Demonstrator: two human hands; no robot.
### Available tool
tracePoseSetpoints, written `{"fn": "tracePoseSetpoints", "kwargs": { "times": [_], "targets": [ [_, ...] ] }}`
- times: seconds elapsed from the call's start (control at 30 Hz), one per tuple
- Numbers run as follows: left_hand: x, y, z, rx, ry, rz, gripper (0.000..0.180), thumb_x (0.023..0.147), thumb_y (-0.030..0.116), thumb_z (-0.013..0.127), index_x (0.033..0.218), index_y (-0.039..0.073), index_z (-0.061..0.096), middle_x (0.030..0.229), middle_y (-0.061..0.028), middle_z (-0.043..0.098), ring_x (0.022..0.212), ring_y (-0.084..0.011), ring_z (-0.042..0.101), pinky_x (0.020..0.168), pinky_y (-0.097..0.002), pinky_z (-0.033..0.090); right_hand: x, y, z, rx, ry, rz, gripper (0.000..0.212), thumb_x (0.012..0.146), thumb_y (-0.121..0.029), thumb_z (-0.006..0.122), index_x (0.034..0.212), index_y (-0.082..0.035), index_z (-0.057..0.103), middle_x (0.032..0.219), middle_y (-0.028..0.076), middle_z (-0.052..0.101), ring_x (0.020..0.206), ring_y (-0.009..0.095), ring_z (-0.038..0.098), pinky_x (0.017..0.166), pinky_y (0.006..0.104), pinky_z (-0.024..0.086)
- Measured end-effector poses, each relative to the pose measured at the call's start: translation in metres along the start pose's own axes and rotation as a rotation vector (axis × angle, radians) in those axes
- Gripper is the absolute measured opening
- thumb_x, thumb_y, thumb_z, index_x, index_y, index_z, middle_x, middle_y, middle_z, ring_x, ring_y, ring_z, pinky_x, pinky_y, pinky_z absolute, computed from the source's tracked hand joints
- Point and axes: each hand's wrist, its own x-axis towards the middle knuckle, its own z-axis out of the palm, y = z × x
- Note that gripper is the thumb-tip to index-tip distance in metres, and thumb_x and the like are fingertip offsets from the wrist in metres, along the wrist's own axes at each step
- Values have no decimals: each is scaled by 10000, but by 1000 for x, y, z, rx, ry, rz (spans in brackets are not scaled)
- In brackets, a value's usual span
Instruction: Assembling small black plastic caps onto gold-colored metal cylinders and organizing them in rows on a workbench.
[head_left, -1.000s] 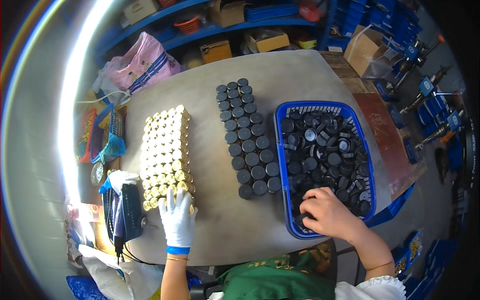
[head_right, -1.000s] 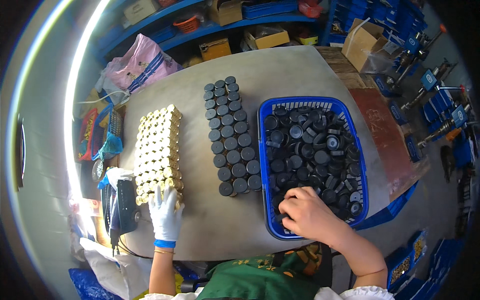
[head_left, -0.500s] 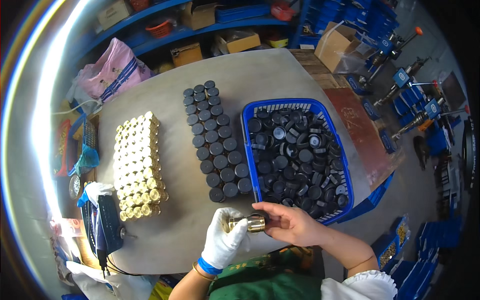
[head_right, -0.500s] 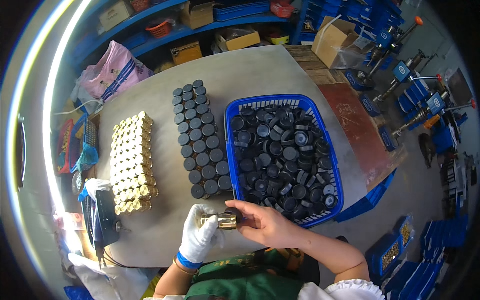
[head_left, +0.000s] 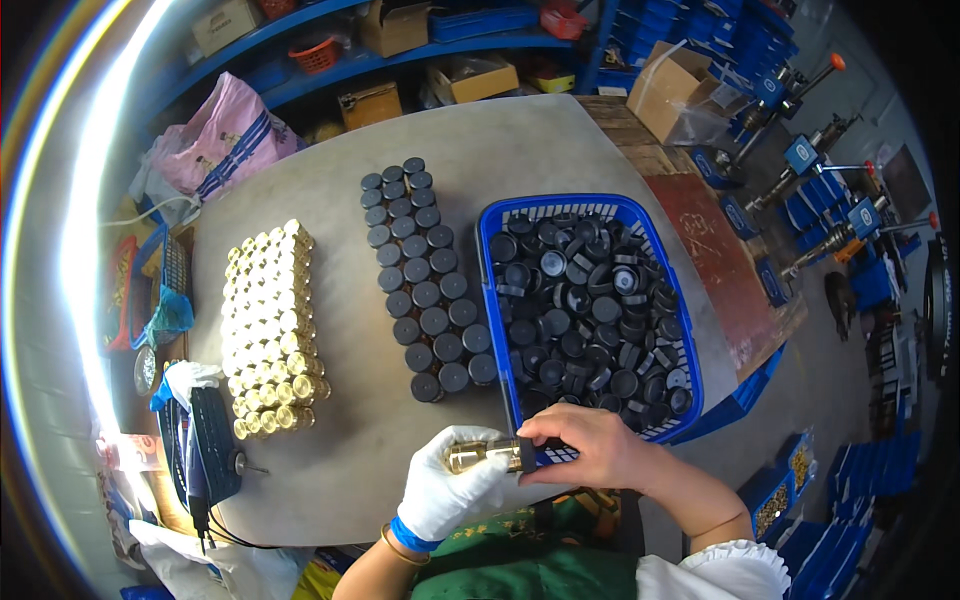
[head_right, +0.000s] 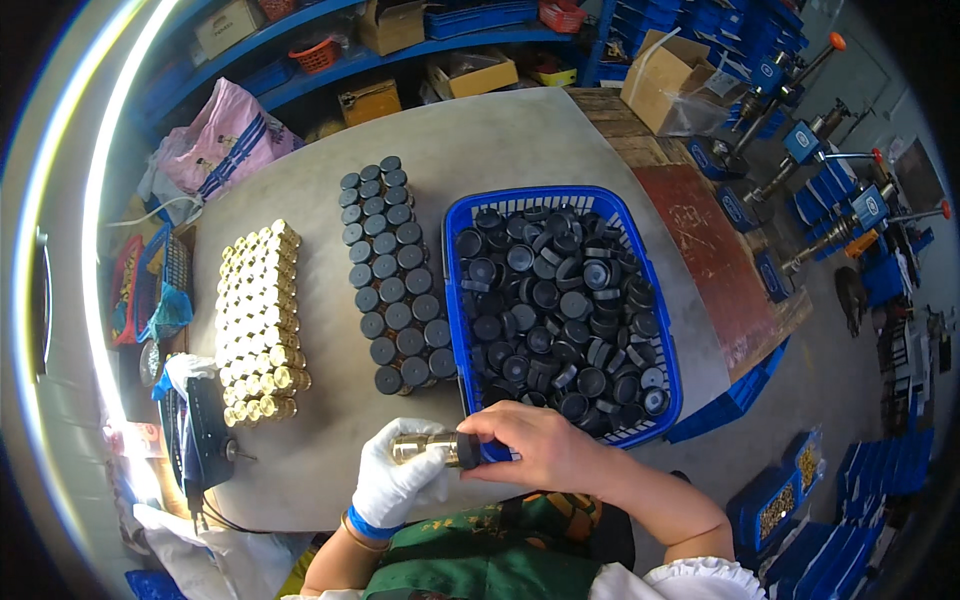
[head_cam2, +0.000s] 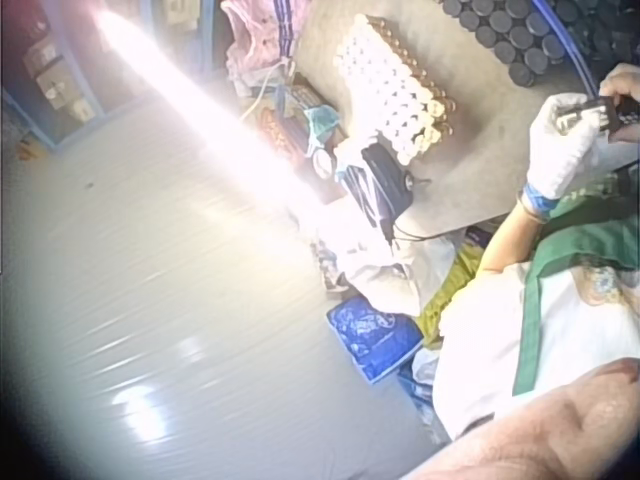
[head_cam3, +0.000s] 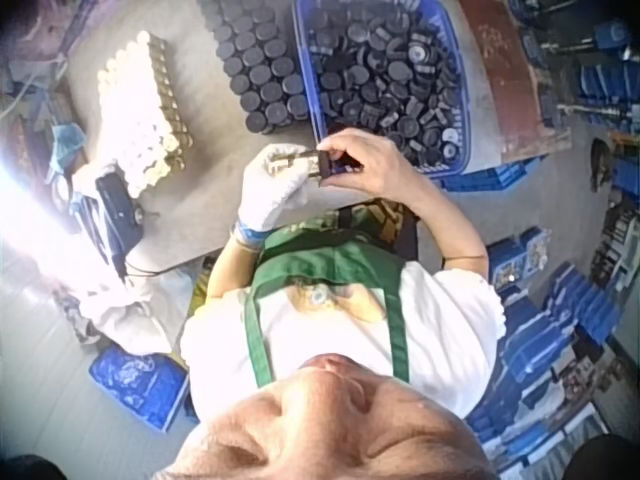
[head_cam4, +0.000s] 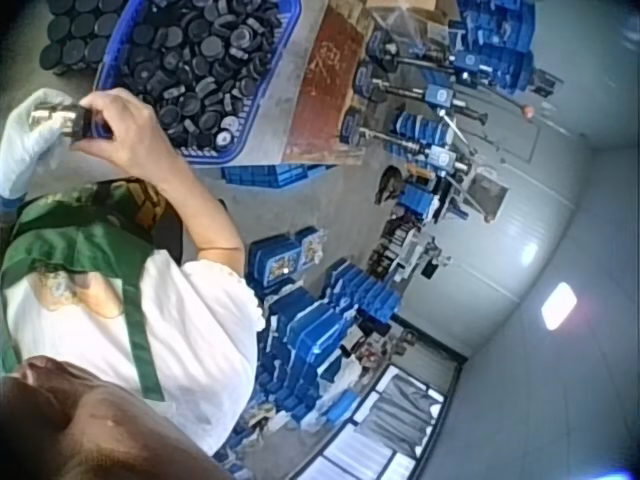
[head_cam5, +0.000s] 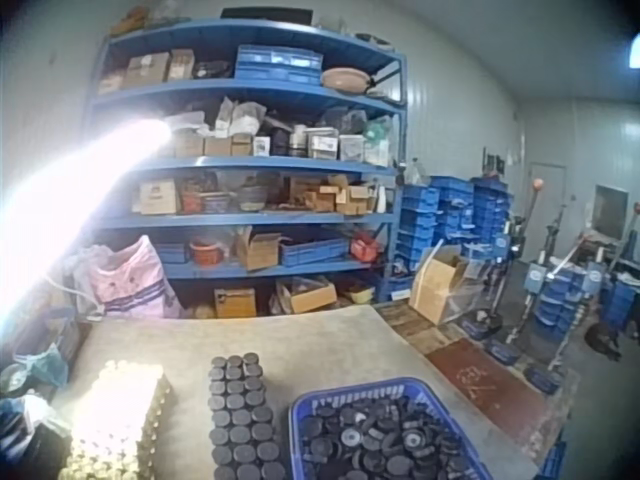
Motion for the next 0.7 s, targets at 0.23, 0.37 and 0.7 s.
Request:
{"fn": "tracePoseSetpoints", "kwargs": {
  "times": [0.23, 0.37, 0.7],
  "targets": [
    [-10, 5, 4, 37, -24, 55, 357, 790, 117, 773, 1058, -29, 588, 931, -103, 683, 793, -121, 653, 724, -280, 556, -1, -6, -2, 241, -206, 399, 422, 781, -306, 776, 1003, 11, 609, 822, 103, 659, 765, 183, 666, 696, 286, 529],
    [-9, 3, 2, -65, -54, -55, 362, 786, 118, 778, 1056, -31, 590, 939, -106, 686, 816, -127, 657, 736, -276, 555, -3, 2, -3, -2, 2, -43, 380, 856, -343, 695, 982, 3, 602, 728, 96, 631, 654, 245, 626, 607, 315, 501],
    [-14, -6, 8, -102, -105, -39, 340, 779, 111, 787, 1027, -15, 591, 905, -87, 686, 767, -103, 648, 672, -260, 548, -17, -1, -3, -32, -136, 77, 438, 757, -411, 763, 856, -9, 619, 741, 69, 621, 776, 252, 607, 738, 369, 463]
  ]
}}
